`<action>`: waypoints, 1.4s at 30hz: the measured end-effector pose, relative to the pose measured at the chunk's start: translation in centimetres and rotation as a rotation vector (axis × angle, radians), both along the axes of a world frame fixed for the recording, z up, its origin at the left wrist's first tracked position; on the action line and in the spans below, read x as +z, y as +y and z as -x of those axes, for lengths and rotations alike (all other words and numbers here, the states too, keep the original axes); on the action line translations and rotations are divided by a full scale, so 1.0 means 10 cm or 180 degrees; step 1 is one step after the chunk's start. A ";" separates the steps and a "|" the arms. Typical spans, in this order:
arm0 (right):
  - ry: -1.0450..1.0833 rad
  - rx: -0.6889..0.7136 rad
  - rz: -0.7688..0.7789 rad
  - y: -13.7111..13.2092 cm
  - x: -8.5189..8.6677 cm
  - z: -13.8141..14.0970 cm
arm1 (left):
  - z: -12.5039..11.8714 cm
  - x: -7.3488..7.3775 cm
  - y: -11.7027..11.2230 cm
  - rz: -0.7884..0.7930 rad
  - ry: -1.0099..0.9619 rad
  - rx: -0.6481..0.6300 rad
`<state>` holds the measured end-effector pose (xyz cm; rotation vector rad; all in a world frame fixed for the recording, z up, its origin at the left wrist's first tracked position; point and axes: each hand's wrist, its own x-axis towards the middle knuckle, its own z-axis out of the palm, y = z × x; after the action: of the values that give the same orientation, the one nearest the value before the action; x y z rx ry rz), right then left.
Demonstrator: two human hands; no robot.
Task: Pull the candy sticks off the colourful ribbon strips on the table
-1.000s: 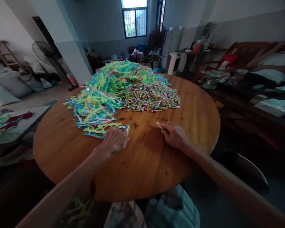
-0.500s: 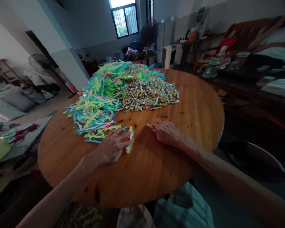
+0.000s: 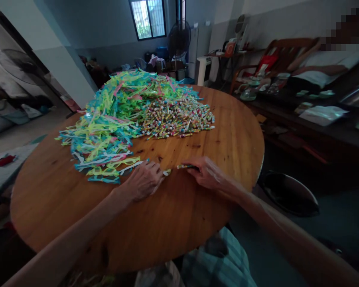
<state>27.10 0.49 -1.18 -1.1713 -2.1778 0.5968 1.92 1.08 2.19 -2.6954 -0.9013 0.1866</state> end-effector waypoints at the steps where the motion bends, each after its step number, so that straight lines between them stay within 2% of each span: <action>1: -0.0186 -0.0007 0.0020 0.00 0.02 0.01 | -0.05 0.00 0.00 -0.0007 0.0019 0.0080; 6: -0.1482 -0.0160 -0.0102 0.00 0.10 0.10 | -0.19 0.03 0.05 0.0056 0.0112 0.0346; 11: -0.1717 -0.0087 -0.0588 0.02 0.07 0.20 | -0.25 0.01 0.12 0.0114 -0.0014 0.0377; 13: -0.1600 -0.0009 -0.0628 0.06 0.03 0.21 | -0.27 0.00 0.13 0.0083 -0.0084 0.0476; 15: -0.1121 0.0029 -0.0439 0.11 -0.01 0.20 | -0.26 -0.01 0.14 0.0071 -0.0178 0.0564; 19: 0.0396 0.0161 0.0284 0.19 -0.06 0.09 | -0.19 -0.02 0.10 0.0123 -0.0428 0.0652; 23: 0.1173 0.0526 0.1137 0.17 -0.07 0.01 | -0.15 -0.03 0.05 0.0406 -0.0987 0.0493; 25: 0.1429 0.0619 0.1384 0.15 -0.09 0.01 | -0.16 -0.05 0.04 0.0476 -0.1155 0.0459; 33: 0.1561 0.0726 0.1550 0.13 -0.09 0.03 | -0.21 -0.04 0.02 0.0438 -0.1135 0.0478; 38: 0.1254 0.0673 0.1197 0.10 -0.05 0.06 | -0.20 -0.05 0.03 0.0374 -0.0985 0.0471; 42: 0.0893 0.0456 0.0838 0.08 -0.04 0.08 | -0.20 -0.06 0.05 0.0318 -0.0790 0.0485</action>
<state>26.28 1.29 -1.55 -0.9942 -1.9940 1.0694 3.92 1.62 1.63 -2.7844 -1.2006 -0.0756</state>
